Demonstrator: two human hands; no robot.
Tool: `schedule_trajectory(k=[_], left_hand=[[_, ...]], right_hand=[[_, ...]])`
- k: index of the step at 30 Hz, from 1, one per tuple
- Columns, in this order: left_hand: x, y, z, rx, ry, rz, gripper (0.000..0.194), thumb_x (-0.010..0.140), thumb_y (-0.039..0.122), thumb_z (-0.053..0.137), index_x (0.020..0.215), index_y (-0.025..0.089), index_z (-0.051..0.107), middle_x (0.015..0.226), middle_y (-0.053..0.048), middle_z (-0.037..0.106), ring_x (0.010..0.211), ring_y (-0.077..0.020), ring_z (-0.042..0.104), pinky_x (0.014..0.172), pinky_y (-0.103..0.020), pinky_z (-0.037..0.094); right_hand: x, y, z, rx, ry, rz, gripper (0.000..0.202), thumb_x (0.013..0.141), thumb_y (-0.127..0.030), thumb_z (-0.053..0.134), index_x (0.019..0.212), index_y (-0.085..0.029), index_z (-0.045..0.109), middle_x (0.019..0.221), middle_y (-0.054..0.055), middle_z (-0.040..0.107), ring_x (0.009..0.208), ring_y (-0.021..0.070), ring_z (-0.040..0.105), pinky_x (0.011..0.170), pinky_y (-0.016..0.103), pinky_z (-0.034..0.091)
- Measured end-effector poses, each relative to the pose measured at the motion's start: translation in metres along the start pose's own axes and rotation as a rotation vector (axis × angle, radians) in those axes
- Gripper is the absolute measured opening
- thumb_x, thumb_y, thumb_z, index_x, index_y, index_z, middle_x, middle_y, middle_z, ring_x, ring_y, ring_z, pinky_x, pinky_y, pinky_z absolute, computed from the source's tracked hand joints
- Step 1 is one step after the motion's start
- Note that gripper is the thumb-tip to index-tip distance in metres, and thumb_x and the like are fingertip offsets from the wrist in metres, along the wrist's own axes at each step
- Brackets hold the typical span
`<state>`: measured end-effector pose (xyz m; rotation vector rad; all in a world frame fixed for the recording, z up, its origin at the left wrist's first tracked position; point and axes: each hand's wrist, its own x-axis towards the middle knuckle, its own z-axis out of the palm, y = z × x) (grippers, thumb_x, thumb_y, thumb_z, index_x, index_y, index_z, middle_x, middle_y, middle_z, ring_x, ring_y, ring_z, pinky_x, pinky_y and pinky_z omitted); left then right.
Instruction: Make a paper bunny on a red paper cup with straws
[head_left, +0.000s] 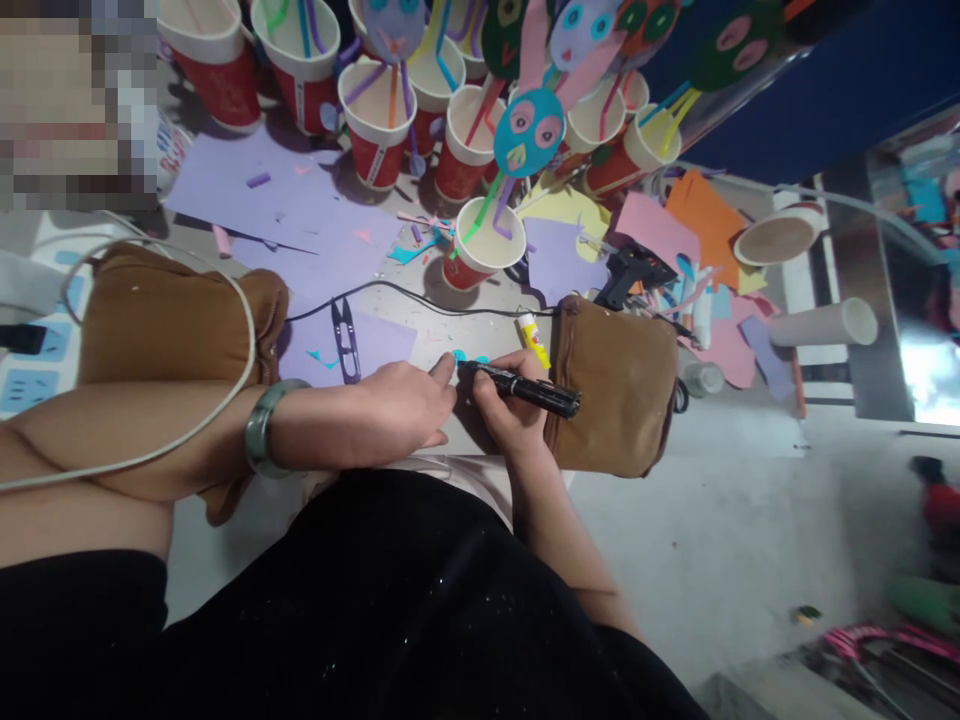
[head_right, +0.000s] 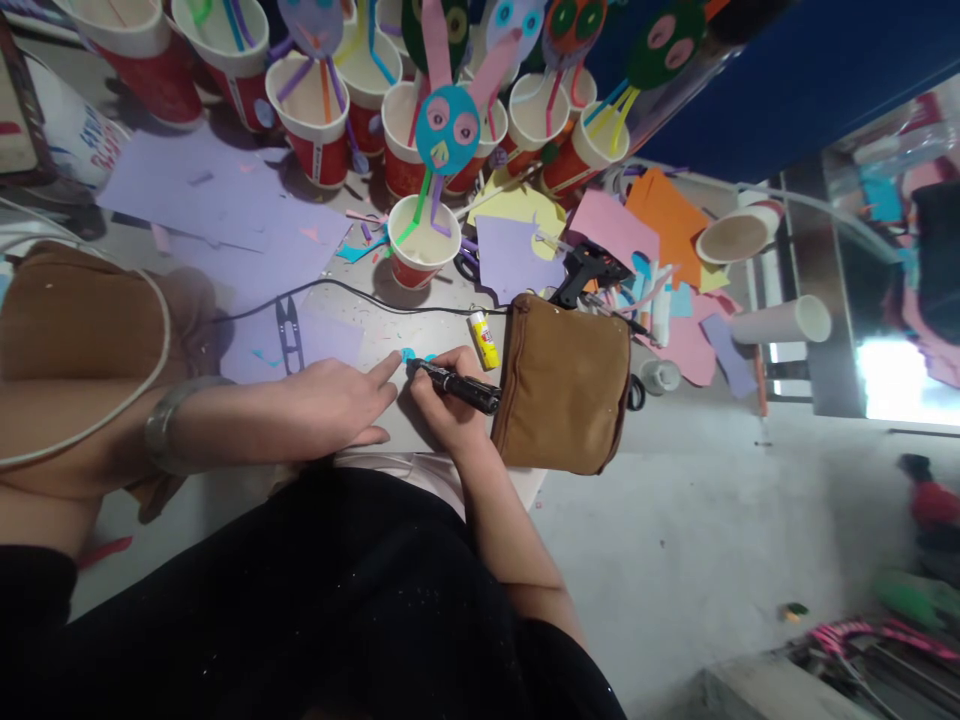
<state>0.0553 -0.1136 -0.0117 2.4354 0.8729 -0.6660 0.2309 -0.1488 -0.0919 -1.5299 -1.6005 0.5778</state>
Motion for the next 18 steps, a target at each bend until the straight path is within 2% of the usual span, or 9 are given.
schedule_trajectory(k=[8, 15, 18], left_hand=[[-0.0018, 0.0024, -0.0036, 0.003, -0.013, -0.007, 0.055, 0.098, 0.043, 0.056, 0.143, 0.012, 0.057, 0.166, -0.026, 0.029, 0.095, -0.0326, 0.074, 0.076, -0.04, 0.056], [-0.0011, 0.001, -0.0014, 0.015, -0.001, 0.001, 0.058, 0.098, 0.046, 0.056, 0.144, 0.011, 0.055, 0.166, -0.028, 0.028, 0.095, -0.0328, 0.074, 0.076, -0.04, 0.056], [-0.0008, 0.0008, -0.0007, 0.017, -0.002, 0.002, 0.057, 0.098, 0.046, 0.056, 0.143, 0.011, 0.056, 0.166, -0.028, 0.027, 0.094, -0.0321, 0.074, 0.075, -0.04, 0.056]], right_hand=[[0.0002, -0.0003, 0.0014, 0.011, 0.016, 0.007, 0.015, 0.085, -0.033, 0.065, 0.086, -0.023, 0.054, 0.068, -0.004, 0.062, 0.058, 0.0126, 0.056, 0.057, 0.029, 0.047], [0.0003, -0.0021, -0.0016, -0.005, -0.017, -0.01, 0.014, 0.083, -0.031, 0.063, 0.081, -0.023, 0.051, 0.063, -0.006, 0.056, 0.055, 0.0117, 0.053, 0.054, 0.027, 0.043], [-0.0007, -0.0004, -0.0003, -0.006, 0.006, -0.007, 0.016, 0.083, -0.033, 0.064, 0.082, -0.023, 0.052, 0.063, -0.006, 0.057, 0.055, 0.012, 0.053, 0.054, 0.028, 0.043]])
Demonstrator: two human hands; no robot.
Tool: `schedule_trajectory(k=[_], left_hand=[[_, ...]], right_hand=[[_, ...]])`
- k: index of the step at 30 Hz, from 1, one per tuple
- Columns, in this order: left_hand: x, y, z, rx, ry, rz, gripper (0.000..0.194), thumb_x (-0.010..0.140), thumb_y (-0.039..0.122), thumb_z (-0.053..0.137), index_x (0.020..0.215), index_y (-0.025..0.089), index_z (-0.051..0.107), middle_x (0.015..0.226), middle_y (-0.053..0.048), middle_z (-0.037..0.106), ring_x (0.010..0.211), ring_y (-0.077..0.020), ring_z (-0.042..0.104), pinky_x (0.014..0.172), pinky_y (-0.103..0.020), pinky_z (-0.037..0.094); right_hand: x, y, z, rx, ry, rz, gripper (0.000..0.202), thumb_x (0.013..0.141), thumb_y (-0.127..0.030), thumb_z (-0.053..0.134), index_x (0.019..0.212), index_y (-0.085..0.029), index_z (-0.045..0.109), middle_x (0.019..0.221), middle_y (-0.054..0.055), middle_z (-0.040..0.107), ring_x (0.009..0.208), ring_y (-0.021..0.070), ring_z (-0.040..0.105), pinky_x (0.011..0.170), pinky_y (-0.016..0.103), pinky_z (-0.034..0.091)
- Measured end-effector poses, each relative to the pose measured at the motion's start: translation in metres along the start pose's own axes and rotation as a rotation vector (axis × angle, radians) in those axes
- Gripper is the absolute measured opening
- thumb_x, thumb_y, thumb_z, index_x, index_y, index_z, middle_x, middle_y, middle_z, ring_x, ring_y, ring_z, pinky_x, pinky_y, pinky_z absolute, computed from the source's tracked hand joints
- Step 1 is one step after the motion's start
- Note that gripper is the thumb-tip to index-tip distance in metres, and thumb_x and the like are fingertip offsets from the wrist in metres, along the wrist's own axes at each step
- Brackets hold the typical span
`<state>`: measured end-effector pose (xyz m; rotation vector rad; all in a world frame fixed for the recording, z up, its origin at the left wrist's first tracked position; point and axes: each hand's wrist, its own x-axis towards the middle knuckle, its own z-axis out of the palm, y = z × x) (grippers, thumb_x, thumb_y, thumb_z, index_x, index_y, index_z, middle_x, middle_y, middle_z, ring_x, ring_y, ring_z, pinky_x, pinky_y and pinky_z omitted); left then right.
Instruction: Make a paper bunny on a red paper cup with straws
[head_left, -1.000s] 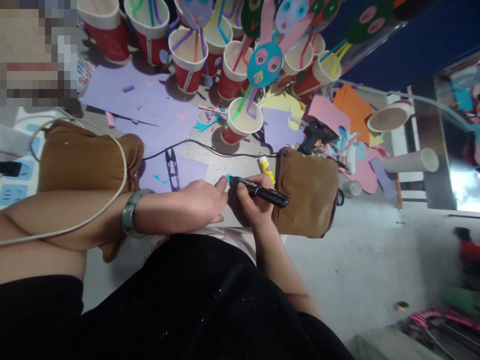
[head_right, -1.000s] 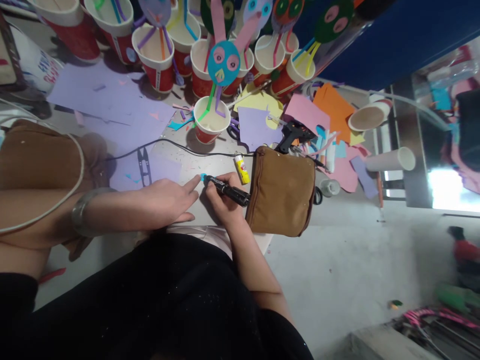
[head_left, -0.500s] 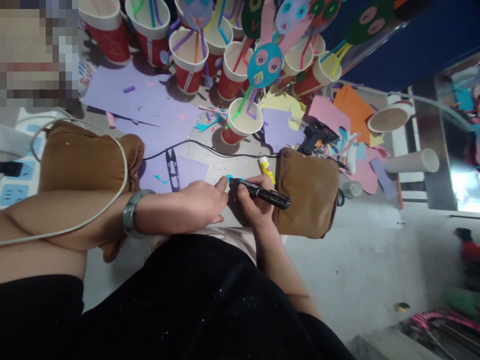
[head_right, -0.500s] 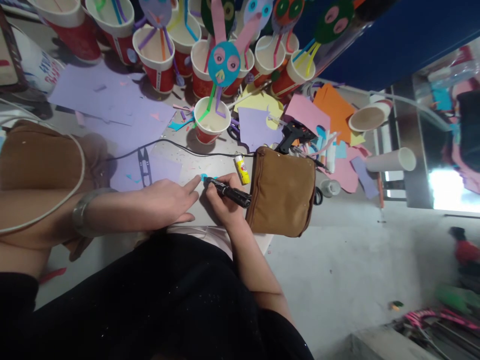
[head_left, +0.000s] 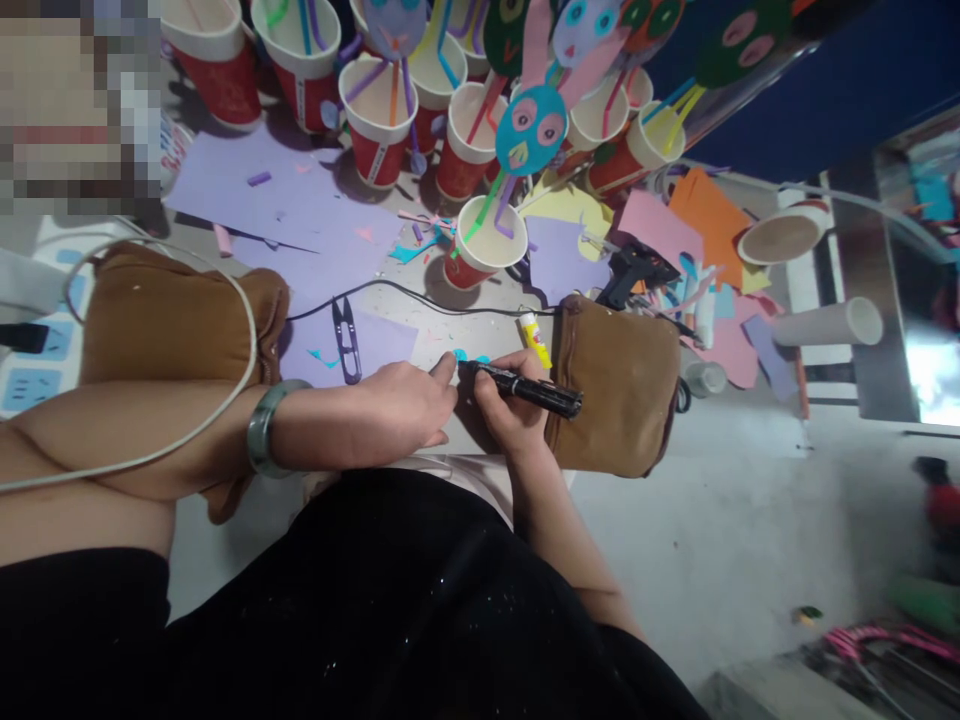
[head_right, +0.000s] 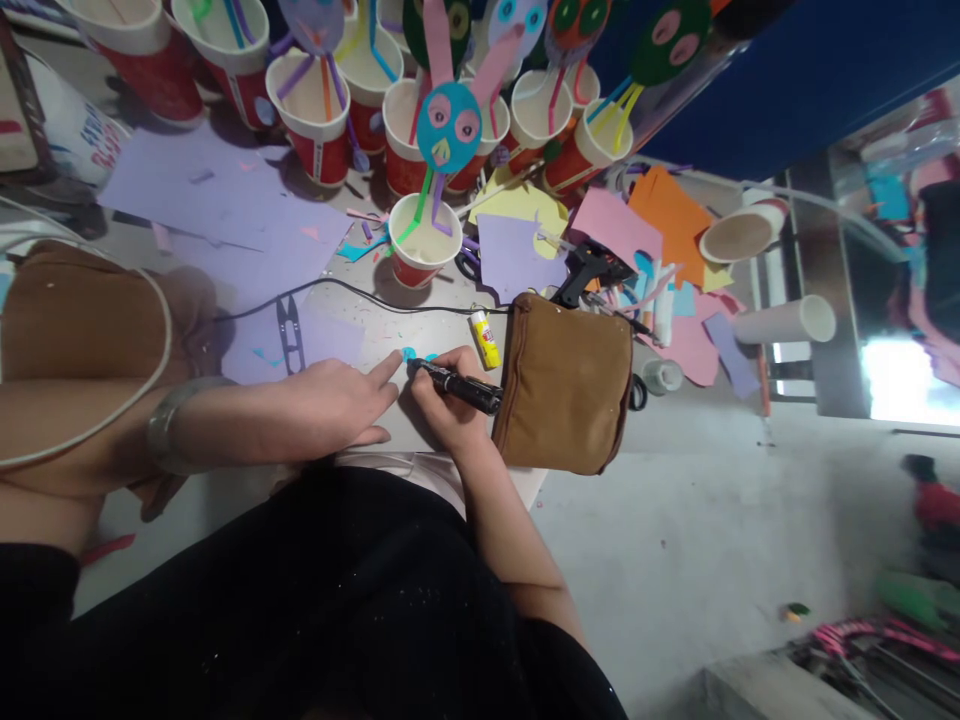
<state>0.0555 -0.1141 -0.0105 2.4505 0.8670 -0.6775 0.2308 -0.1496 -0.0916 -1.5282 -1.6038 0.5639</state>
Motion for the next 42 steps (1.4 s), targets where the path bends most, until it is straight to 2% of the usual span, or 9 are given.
schedule_trajectory(k=[4, 17, 23, 29, 42], left_hand=[[0.0003, 0.0001, 0.0015, -0.011, 0.007, -0.008, 0.054, 0.098, 0.047, 0.057, 0.138, 0.012, 0.06, 0.166, -0.029, 0.028, 0.09, -0.0306, 0.074, 0.073, -0.039, 0.055], [0.001, -0.0011, 0.0046, -0.005, 0.033, 0.002, 0.06, 0.096, 0.049, 0.059, 0.144, 0.013, 0.056, 0.165, -0.029, 0.028, 0.095, -0.0301, 0.073, 0.075, -0.037, 0.055], [0.0002, -0.0009, 0.0029, -0.044, 0.038, 0.004, 0.052, 0.098, 0.045, 0.058, 0.139, 0.013, 0.061, 0.163, -0.026, 0.035, 0.096, -0.029, 0.073, 0.076, -0.036, 0.055], [-0.0004, -0.0007, 0.0009, -0.02, 0.005, 0.0, 0.057, 0.098, 0.047, 0.057, 0.143, 0.013, 0.057, 0.167, -0.026, 0.027, 0.094, -0.0297, 0.073, 0.075, -0.037, 0.054], [-0.0019, 0.0006, -0.0034, -0.009, -0.021, 0.007, 0.056, 0.099, 0.044, 0.054, 0.145, 0.011, 0.054, 0.167, -0.028, 0.024, 0.097, -0.0315, 0.074, 0.076, -0.038, 0.054]], right_hand=[[-0.0002, 0.0022, 0.0025, 0.019, 0.027, 0.001, 0.015, 0.084, -0.034, 0.065, 0.084, -0.023, 0.054, 0.066, -0.005, 0.06, 0.055, 0.0122, 0.055, 0.055, 0.028, 0.046], [0.0011, 0.0002, -0.0002, -0.001, -0.01, 0.0, 0.016, 0.083, -0.034, 0.065, 0.081, -0.023, 0.054, 0.063, -0.005, 0.059, 0.054, 0.0124, 0.053, 0.053, 0.028, 0.044], [-0.0003, -0.0009, 0.0, -0.019, 0.072, -0.027, 0.015, 0.083, -0.035, 0.065, 0.082, -0.023, 0.055, 0.062, -0.005, 0.059, 0.052, 0.0126, 0.053, 0.051, 0.028, 0.044], [-0.0005, -0.0003, 0.0002, -0.025, 0.054, -0.01, 0.017, 0.084, -0.036, 0.066, 0.082, -0.023, 0.054, 0.063, -0.005, 0.06, 0.053, 0.0125, 0.054, 0.052, 0.029, 0.044], [-0.0006, -0.0005, -0.0013, -0.022, 0.021, -0.02, 0.014, 0.084, -0.031, 0.066, 0.083, -0.024, 0.054, 0.064, -0.005, 0.061, 0.054, 0.012, 0.056, 0.053, 0.028, 0.045]])
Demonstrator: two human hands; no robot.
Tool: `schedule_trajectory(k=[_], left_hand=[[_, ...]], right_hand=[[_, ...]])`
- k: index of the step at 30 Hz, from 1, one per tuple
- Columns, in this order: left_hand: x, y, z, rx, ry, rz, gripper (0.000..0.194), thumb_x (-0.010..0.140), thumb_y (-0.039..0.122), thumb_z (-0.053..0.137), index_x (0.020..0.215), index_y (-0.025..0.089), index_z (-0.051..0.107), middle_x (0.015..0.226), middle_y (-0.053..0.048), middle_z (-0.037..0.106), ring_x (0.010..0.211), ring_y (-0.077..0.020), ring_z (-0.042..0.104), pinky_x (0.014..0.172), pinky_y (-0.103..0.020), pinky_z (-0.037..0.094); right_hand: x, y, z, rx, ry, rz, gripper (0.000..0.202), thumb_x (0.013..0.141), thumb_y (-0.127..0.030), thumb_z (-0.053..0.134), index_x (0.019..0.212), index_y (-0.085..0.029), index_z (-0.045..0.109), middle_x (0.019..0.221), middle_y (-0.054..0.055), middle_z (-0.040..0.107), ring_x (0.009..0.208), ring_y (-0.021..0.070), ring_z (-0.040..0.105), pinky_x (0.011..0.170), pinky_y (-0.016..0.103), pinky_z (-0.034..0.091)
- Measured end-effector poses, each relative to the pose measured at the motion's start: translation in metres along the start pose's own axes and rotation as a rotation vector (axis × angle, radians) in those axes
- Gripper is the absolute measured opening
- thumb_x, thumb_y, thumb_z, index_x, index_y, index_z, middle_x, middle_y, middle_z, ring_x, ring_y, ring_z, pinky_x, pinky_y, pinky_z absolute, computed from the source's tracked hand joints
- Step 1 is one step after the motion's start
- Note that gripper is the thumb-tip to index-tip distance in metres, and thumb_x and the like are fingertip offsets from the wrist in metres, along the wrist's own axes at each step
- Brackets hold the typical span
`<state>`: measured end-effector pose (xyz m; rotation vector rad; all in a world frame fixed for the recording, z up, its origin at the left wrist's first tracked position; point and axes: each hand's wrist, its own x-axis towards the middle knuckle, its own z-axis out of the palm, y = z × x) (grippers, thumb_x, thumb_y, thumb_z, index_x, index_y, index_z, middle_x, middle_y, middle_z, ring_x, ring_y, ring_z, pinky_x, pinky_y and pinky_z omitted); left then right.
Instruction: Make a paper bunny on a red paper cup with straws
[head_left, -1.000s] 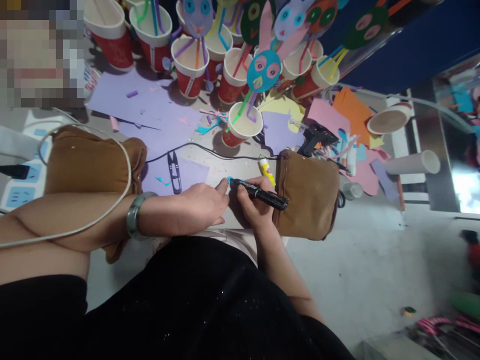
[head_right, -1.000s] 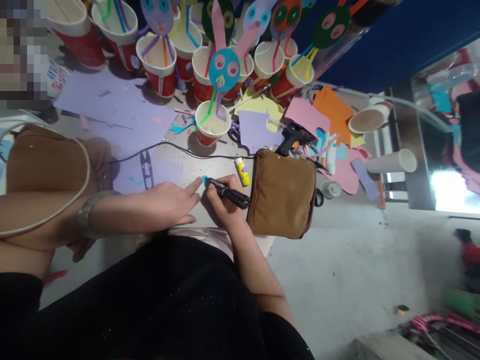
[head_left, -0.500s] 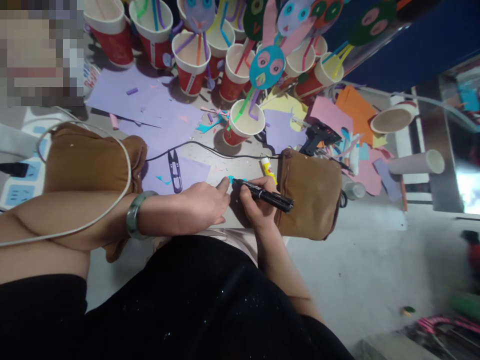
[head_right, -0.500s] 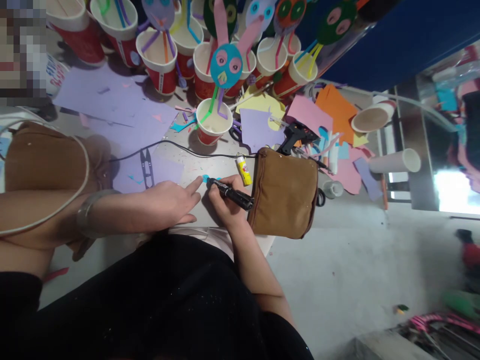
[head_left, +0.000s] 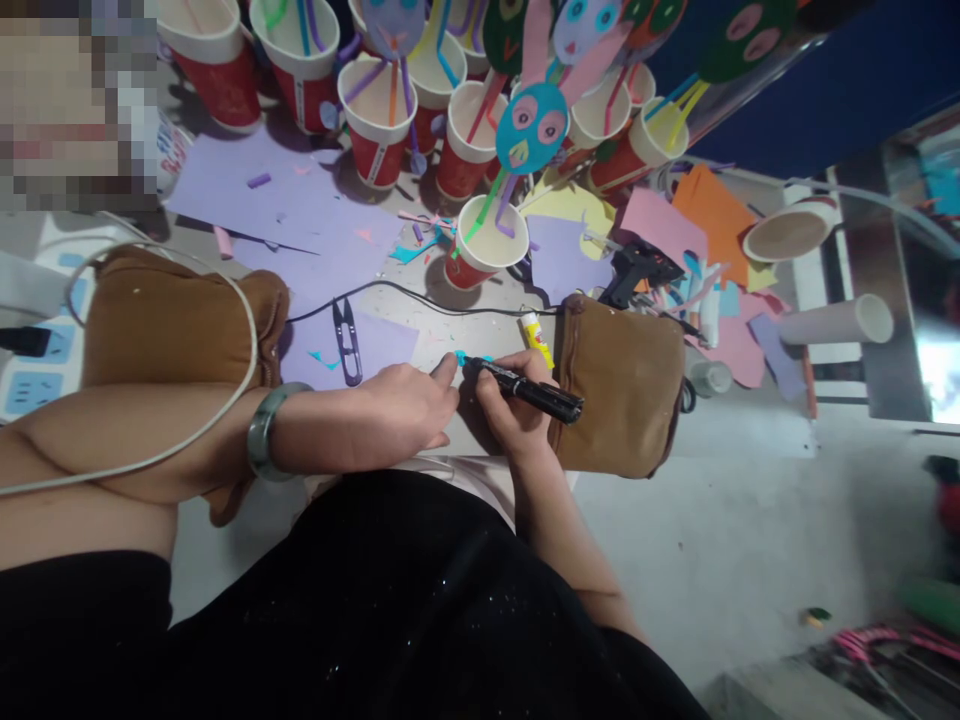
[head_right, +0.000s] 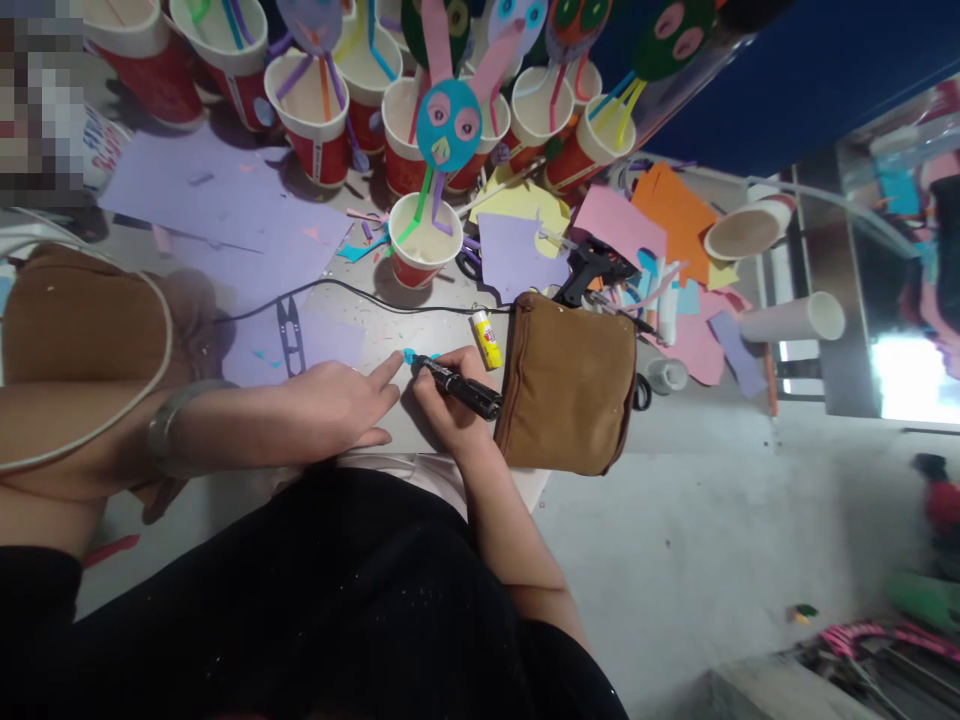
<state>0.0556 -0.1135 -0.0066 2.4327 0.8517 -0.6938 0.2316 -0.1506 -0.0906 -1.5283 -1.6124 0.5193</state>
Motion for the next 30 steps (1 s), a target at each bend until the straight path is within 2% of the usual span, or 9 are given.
schedule_trajectory(k=[11, 18, 30], left_hand=[[0.0006, 0.0, 0.0036, -0.008, 0.022, -0.008, 0.056, 0.098, 0.047, 0.056, 0.142, 0.011, 0.056, 0.166, -0.029, 0.025, 0.091, -0.0294, 0.074, 0.074, -0.038, 0.056], [0.0014, 0.0006, 0.0027, -0.006, 0.01, -0.018, 0.056, 0.098, 0.045, 0.057, 0.144, 0.013, 0.056, 0.168, -0.026, 0.025, 0.095, -0.0319, 0.074, 0.075, -0.039, 0.056], [0.0033, 0.0022, 0.0078, -0.002, 0.032, -0.023, 0.073, 0.096, 0.046, 0.061, 0.156, 0.011, 0.039, 0.167, -0.031, 0.022, 0.098, -0.0341, 0.073, 0.077, -0.041, 0.055]], right_hand=[[-0.0028, 0.004, 0.0012, 0.003, 0.068, 0.016, 0.017, 0.084, -0.037, 0.065, 0.084, -0.023, 0.055, 0.065, -0.004, 0.06, 0.054, 0.0125, 0.055, 0.053, 0.028, 0.046], [-0.0016, 0.0023, 0.0007, 0.016, 0.025, 0.027, 0.017, 0.084, -0.035, 0.065, 0.085, -0.023, 0.054, 0.063, -0.005, 0.057, 0.053, 0.012, 0.053, 0.052, 0.028, 0.044], [-0.0003, 0.0035, 0.0013, -0.002, 0.032, -0.007, 0.015, 0.082, -0.033, 0.065, 0.084, -0.022, 0.055, 0.062, -0.005, 0.06, 0.052, 0.0118, 0.054, 0.051, 0.027, 0.045]])
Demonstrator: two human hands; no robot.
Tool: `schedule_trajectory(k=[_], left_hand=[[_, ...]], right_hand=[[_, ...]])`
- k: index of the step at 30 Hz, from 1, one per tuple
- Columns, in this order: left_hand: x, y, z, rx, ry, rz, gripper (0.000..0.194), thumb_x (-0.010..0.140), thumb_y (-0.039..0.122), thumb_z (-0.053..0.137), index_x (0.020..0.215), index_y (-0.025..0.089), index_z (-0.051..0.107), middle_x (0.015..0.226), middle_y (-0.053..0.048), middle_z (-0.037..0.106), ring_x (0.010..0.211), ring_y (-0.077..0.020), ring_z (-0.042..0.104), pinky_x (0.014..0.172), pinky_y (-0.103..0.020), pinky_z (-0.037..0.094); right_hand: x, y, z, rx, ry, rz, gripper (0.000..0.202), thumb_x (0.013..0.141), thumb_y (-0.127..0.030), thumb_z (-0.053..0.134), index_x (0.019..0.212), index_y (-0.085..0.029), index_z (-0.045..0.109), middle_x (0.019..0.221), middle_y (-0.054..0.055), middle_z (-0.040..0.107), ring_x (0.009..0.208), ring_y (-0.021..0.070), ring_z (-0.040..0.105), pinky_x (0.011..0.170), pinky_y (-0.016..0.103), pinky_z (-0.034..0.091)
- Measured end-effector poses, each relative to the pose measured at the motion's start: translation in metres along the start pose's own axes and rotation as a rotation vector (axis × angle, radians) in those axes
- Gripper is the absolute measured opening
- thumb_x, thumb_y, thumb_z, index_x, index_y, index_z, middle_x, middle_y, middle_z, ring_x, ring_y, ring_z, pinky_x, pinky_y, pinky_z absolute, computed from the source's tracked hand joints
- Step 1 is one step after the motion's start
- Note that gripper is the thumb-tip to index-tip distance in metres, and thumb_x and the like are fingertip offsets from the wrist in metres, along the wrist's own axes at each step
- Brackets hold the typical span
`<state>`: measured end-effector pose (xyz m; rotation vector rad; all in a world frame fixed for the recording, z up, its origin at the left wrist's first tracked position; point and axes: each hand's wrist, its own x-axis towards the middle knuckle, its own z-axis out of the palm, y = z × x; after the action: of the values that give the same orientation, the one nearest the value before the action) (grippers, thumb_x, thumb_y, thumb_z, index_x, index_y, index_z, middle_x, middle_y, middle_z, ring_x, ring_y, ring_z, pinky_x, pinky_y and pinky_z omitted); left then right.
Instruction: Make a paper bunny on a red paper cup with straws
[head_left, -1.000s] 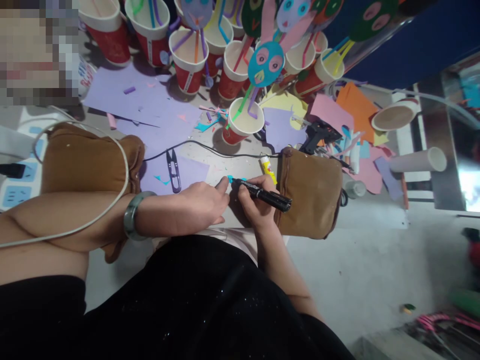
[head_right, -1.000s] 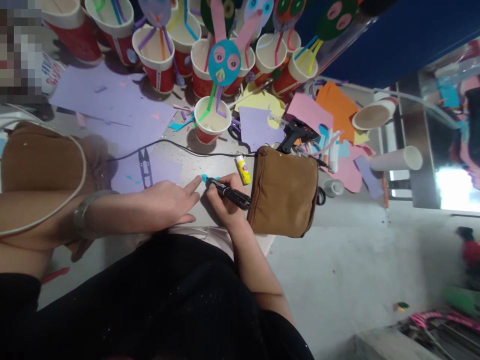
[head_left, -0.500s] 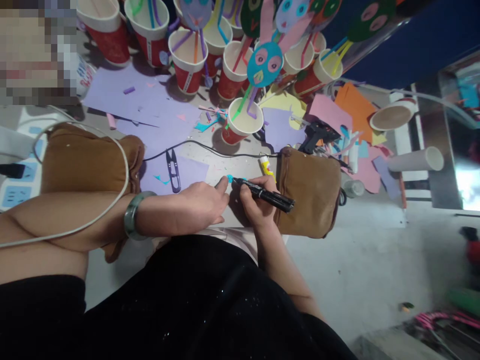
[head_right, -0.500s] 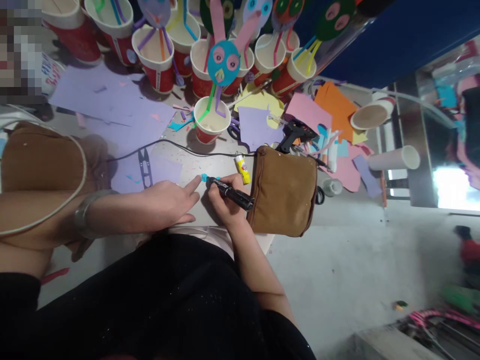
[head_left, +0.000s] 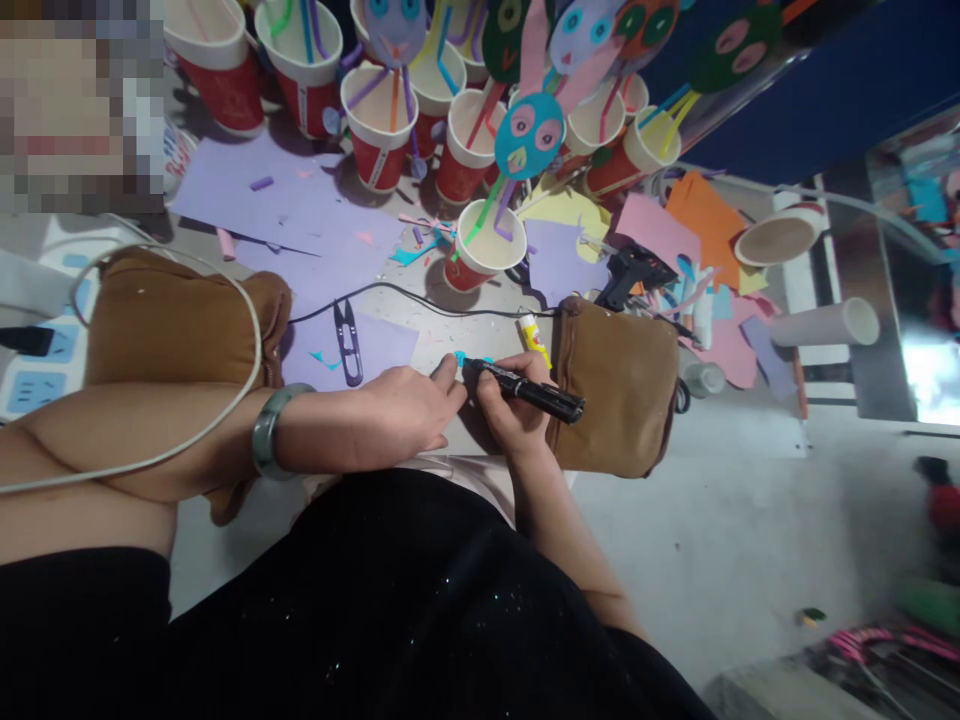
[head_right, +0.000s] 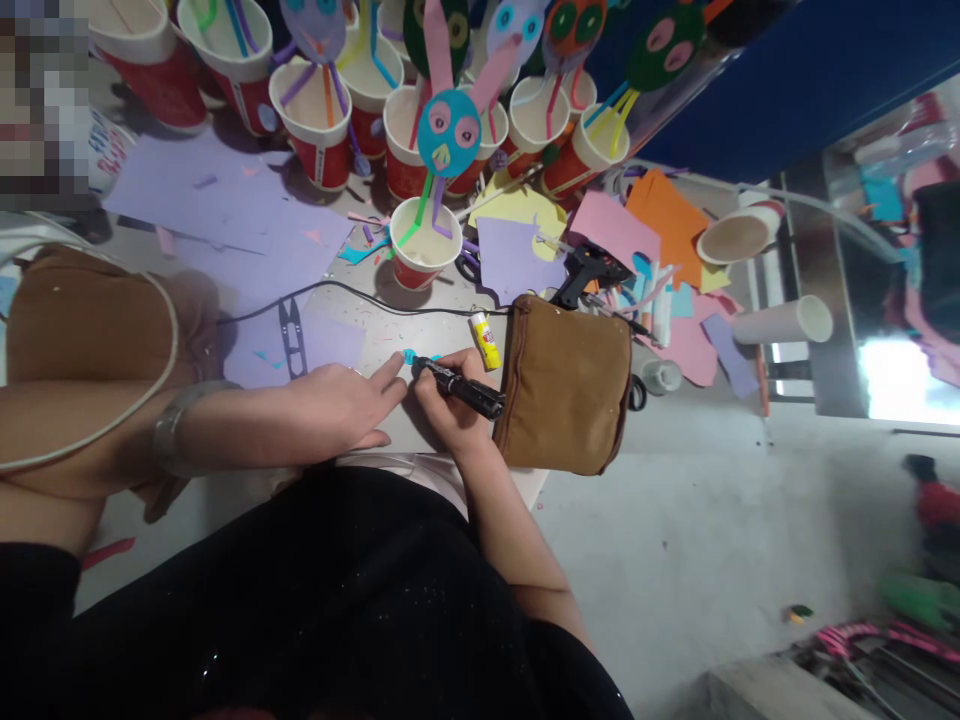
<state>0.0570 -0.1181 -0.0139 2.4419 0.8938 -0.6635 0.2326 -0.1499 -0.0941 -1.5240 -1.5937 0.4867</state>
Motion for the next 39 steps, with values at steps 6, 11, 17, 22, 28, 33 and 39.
schedule_trajectory(k=[6, 11, 17, 22, 28, 33, 39], left_hand=[[-0.002, 0.002, -0.009, -0.007, -0.069, -0.009, 0.072, 0.097, 0.045, 0.058, 0.158, 0.011, 0.037, 0.169, -0.029, 0.018, 0.098, -0.0343, 0.073, 0.075, -0.041, 0.056], [-0.002, 0.002, -0.009, -0.015, -0.075, -0.026, 0.071, 0.097, 0.045, 0.059, 0.157, 0.013, 0.038, 0.169, -0.028, 0.017, 0.1, -0.0354, 0.073, 0.076, -0.042, 0.058], [0.001, -0.002, 0.005, 0.0, 0.024, 0.011, 0.074, 0.095, 0.047, 0.061, 0.158, 0.015, 0.038, 0.167, -0.03, 0.023, 0.097, -0.0356, 0.074, 0.072, -0.041, 0.058], [0.002, -0.002, 0.005, -0.011, 0.012, 0.015, 0.077, 0.096, 0.045, 0.061, 0.161, 0.017, 0.032, 0.167, -0.03, 0.023, 0.096, -0.0347, 0.074, 0.071, -0.039, 0.057], [0.003, -0.002, 0.006, -0.029, 0.016, 0.007, 0.074, 0.094, 0.045, 0.064, 0.158, 0.017, 0.038, 0.168, -0.028, 0.022, 0.095, -0.0326, 0.074, 0.072, -0.039, 0.057], [0.002, -0.003, 0.008, -0.009, 0.055, 0.032, 0.069, 0.093, 0.043, 0.065, 0.152, 0.013, 0.045, 0.167, -0.029, 0.023, 0.093, -0.0325, 0.074, 0.071, -0.04, 0.058], [0.0, 0.001, 0.0, 0.007, -0.009, 0.01, 0.071, 0.095, 0.044, 0.063, 0.155, 0.012, 0.042, 0.168, -0.03, 0.018, 0.097, -0.0358, 0.074, 0.074, -0.043, 0.058]], right_hand=[[0.001, -0.006, -0.001, -0.009, 0.01, -0.021, 0.014, 0.081, -0.032, 0.065, 0.08, -0.023, 0.054, 0.059, -0.006, 0.059, 0.048, 0.0112, 0.052, 0.048, 0.026, 0.043], [0.003, -0.009, -0.002, -0.014, 0.005, -0.022, 0.013, 0.08, -0.032, 0.064, 0.079, -0.023, 0.053, 0.059, -0.005, 0.06, 0.049, 0.0118, 0.053, 0.049, 0.027, 0.044], [0.003, -0.008, -0.002, -0.033, -0.007, -0.012, 0.013, 0.08, -0.03, 0.064, 0.079, -0.024, 0.053, 0.059, -0.006, 0.058, 0.048, 0.0115, 0.051, 0.048, 0.027, 0.043], [0.002, -0.008, -0.002, -0.025, -0.025, 0.003, 0.014, 0.081, -0.031, 0.064, 0.08, -0.024, 0.052, 0.061, -0.005, 0.059, 0.05, 0.0117, 0.051, 0.049, 0.027, 0.043], [0.002, -0.006, -0.001, 0.001, -0.017, 0.003, 0.015, 0.082, -0.031, 0.066, 0.083, -0.023, 0.054, 0.064, -0.005, 0.06, 0.052, 0.0117, 0.053, 0.051, 0.027, 0.044], [0.002, -0.005, 0.0, -0.004, -0.02, 0.013, 0.015, 0.083, -0.033, 0.066, 0.084, -0.023, 0.054, 0.063, -0.005, 0.061, 0.052, 0.0122, 0.055, 0.052, 0.028, 0.046], [0.001, -0.004, -0.001, -0.003, 0.001, 0.014, 0.017, 0.082, -0.035, 0.065, 0.081, -0.023, 0.053, 0.061, -0.005, 0.059, 0.05, 0.0123, 0.052, 0.051, 0.028, 0.044]])
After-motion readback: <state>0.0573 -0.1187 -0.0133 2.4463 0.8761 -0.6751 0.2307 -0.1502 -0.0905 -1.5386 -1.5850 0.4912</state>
